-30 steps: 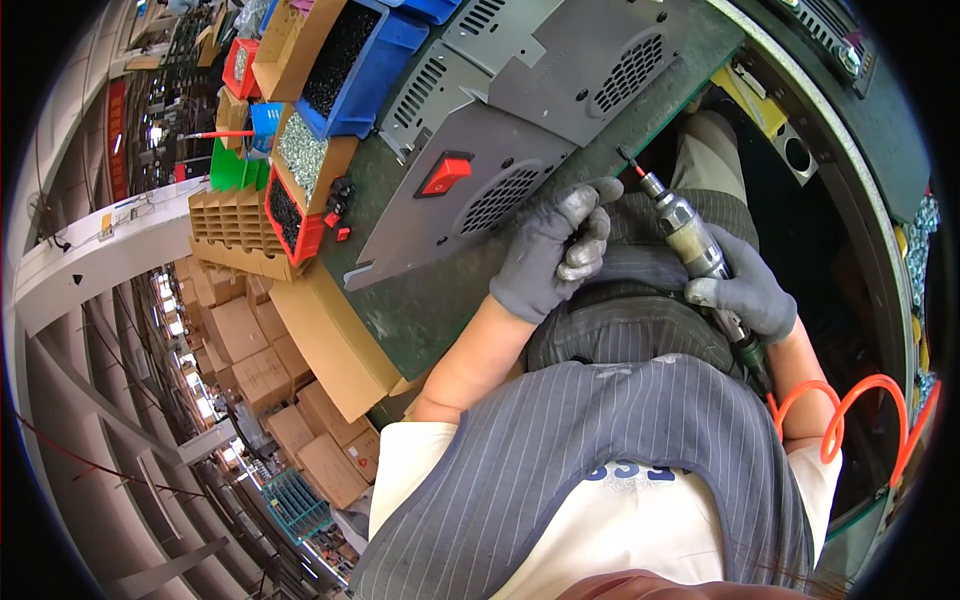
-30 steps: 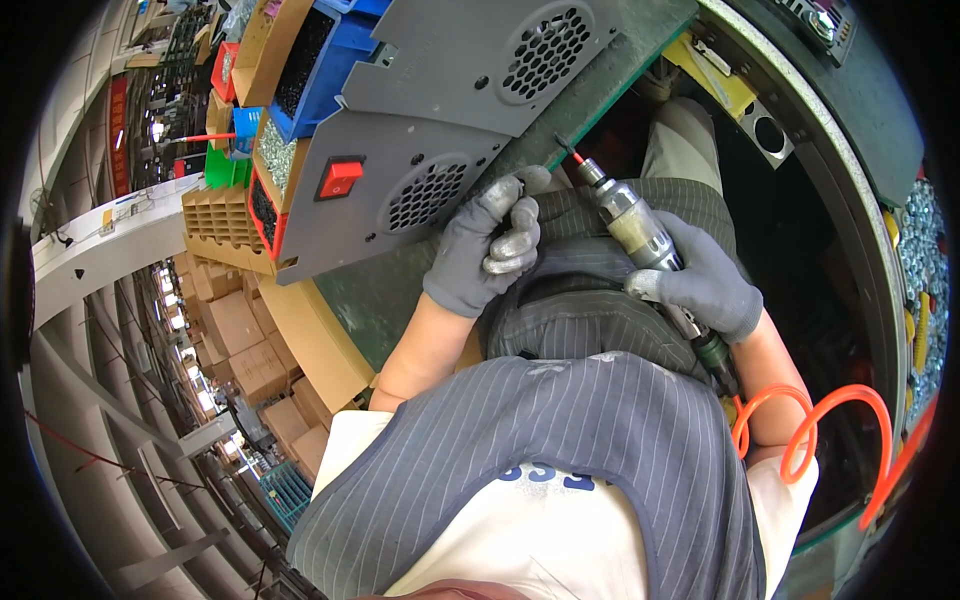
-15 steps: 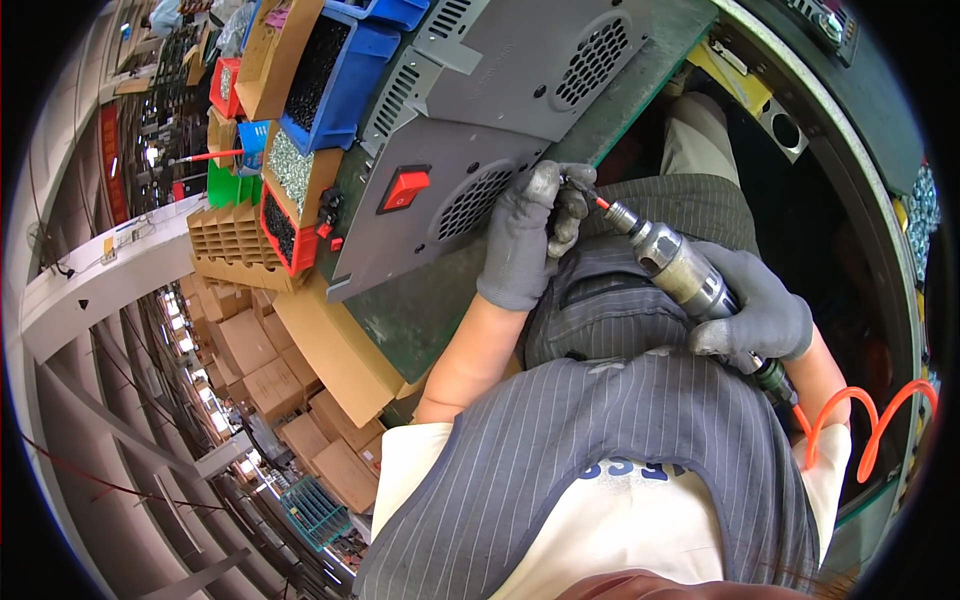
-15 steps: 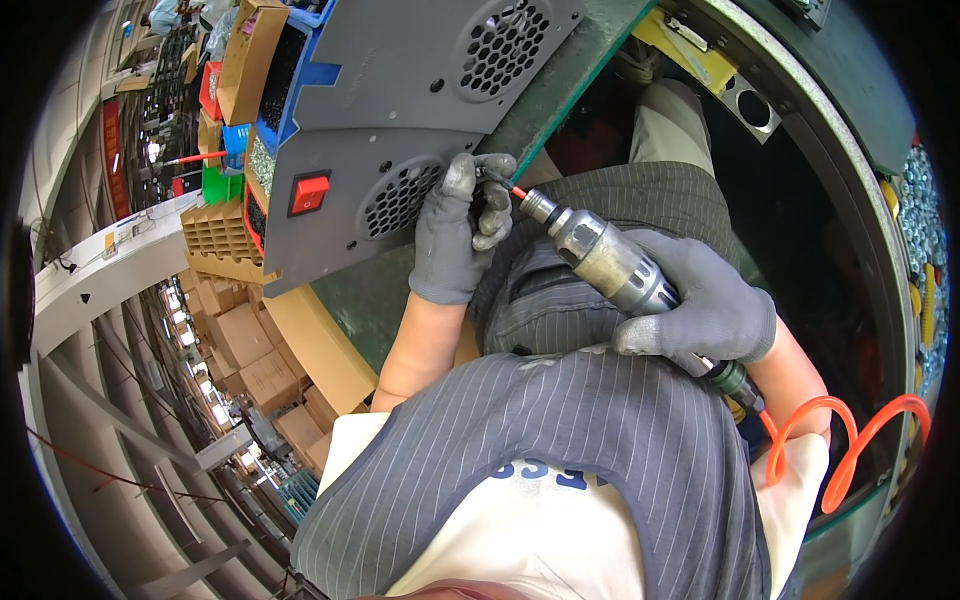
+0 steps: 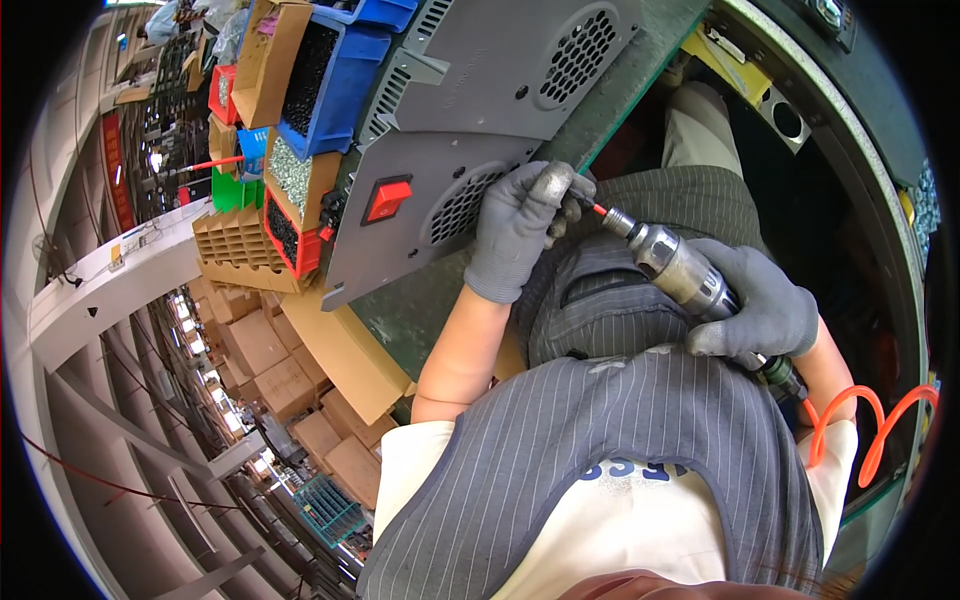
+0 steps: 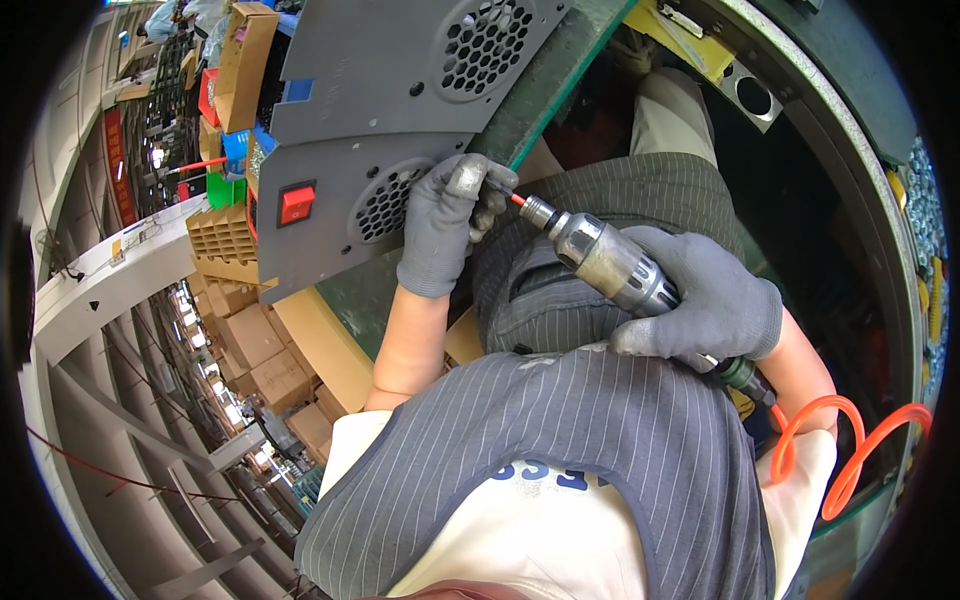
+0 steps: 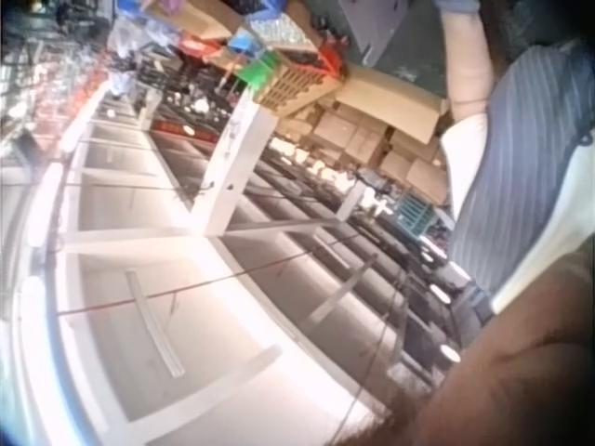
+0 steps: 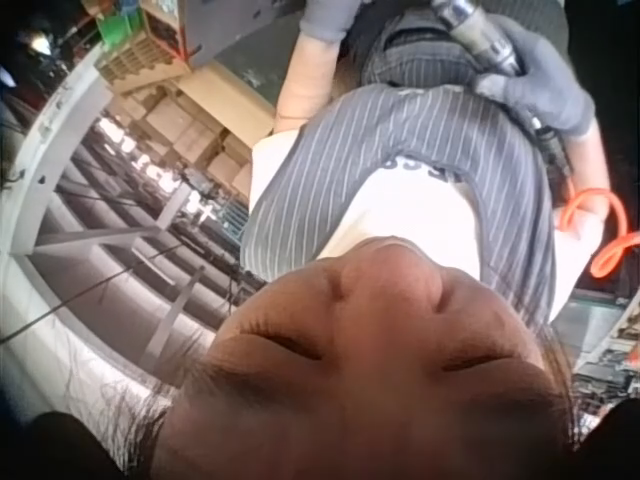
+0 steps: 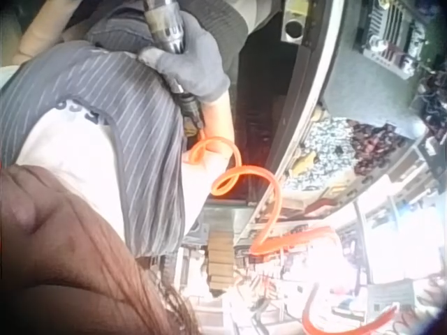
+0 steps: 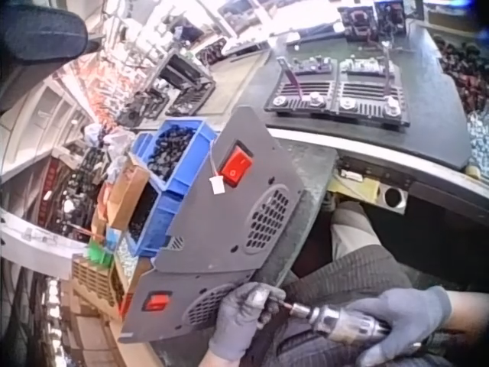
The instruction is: Assembling and inspecting metal housings for electronic components, installing fans and screws.
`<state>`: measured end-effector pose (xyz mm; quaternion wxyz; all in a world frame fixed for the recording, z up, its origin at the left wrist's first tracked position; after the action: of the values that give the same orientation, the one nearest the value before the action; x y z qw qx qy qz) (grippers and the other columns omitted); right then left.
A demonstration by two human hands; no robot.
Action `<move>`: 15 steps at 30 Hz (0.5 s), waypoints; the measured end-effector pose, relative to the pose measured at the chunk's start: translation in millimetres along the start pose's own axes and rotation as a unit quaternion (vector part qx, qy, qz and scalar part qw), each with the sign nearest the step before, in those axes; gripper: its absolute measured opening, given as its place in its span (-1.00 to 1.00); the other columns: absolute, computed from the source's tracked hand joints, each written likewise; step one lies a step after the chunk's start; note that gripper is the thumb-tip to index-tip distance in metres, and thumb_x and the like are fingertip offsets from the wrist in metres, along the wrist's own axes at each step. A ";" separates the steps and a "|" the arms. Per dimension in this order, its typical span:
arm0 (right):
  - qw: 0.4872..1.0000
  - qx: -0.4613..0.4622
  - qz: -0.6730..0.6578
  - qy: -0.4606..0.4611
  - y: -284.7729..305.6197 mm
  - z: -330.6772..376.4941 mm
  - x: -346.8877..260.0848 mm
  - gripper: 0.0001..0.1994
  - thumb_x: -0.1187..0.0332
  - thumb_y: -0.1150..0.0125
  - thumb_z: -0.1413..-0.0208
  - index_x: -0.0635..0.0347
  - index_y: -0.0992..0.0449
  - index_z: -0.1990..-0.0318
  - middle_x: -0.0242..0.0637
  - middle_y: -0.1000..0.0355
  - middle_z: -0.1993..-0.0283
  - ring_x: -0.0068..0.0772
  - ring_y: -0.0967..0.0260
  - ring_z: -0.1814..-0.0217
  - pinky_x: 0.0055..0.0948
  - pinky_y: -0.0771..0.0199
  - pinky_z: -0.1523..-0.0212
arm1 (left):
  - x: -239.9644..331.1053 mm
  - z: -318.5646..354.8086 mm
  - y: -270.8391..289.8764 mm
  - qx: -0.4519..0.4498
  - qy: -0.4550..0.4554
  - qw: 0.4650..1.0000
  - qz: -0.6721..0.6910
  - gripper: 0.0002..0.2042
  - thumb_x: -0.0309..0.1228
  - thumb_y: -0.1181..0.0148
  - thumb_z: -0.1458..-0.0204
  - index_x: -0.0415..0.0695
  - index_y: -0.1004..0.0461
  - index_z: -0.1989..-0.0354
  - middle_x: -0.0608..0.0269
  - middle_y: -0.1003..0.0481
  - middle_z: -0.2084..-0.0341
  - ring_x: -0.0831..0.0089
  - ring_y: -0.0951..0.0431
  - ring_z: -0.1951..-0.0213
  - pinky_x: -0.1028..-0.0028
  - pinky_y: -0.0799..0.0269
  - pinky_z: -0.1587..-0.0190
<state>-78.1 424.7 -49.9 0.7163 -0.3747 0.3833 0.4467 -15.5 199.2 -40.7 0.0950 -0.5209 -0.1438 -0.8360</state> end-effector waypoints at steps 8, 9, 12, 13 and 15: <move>0.998 0.047 -0.035 0.037 8.4 -4.9 5.4 -0.26 0.13 -0.46 0.38 0.31 -0.34 -0.03 -0.29 -0.40 0.24 -0.45 -0.34 0.22 -0.46 -0.35 0.13 | 29.3 18.2 -9.5 -0.177 -0.042 0.978 -0.105 -0.53 0.03 -0.03 -0.07 -0.19 -0.56 0.26 0.41 -0.40 0.62 0.67 -0.30 0.61 0.63 -0.17 0.56; 0.995 0.073 -0.041 0.054 11.9 -7.1 5.6 -0.35 0.21 -0.45 0.31 0.30 -0.35 0.00 -0.31 -0.39 0.29 -0.47 -0.33 0.26 -0.46 -0.35 0.15 | 42.6 24.7 -12.1 -0.207 -0.068 0.962 -0.167 -0.55 0.01 -0.05 -0.03 -0.19 -0.57 0.27 0.39 -0.40 0.63 0.61 -0.30 0.61 0.57 -0.19 0.55; 0.993 0.095 -0.022 0.072 15.8 -16.1 7.2 -0.35 0.18 -0.45 0.30 0.29 -0.36 0.01 -0.32 -0.38 0.28 -0.48 -0.31 0.26 -0.47 -0.33 0.17 | 115.6 63.2 14.6 -0.209 -0.109 0.889 -0.393 -0.69 -0.22 -0.30 0.19 -0.14 -0.58 0.29 0.16 -0.48 0.54 0.37 -0.47 0.49 0.47 -0.33 0.45; 0.992 0.099 -0.012 0.075 15.9 -17.5 7.2 -0.35 0.17 -0.44 0.29 0.29 -0.36 0.01 -0.32 -0.37 0.28 -0.49 -0.30 0.26 -0.47 -0.33 0.17 | 138.7 64.4 14.9 -0.149 -0.247 0.881 -0.374 -0.63 -0.26 -0.28 0.25 -0.22 -0.54 0.25 0.12 -0.50 0.48 0.36 -0.49 0.44 0.46 -0.36 0.37; 0.992 0.097 -0.013 0.078 14.1 -20.6 6.8 -0.36 0.18 -0.42 0.27 0.29 -0.36 0.00 -0.33 -0.36 0.27 -0.51 -0.29 0.26 -0.49 -0.32 0.18 | 174.9 67.5 18.9 -0.023 -0.394 0.852 -0.345 -0.50 -0.35 -0.24 0.36 -0.40 -0.48 0.16 0.05 -0.53 0.36 0.33 -0.52 0.33 0.45 -0.44 0.20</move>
<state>-93.6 413.5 -67.3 0.7233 -0.3420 0.4742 0.3673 -29.5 202.8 147.1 -0.2761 -0.7256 -0.3204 -0.5428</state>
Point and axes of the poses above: each hand's wrist, its own z-axis away from the middle knuckle, its own y-axis out of the back of the hand, x = y × z, the point moved 4 cm from there along -z, towards the middle knuckle
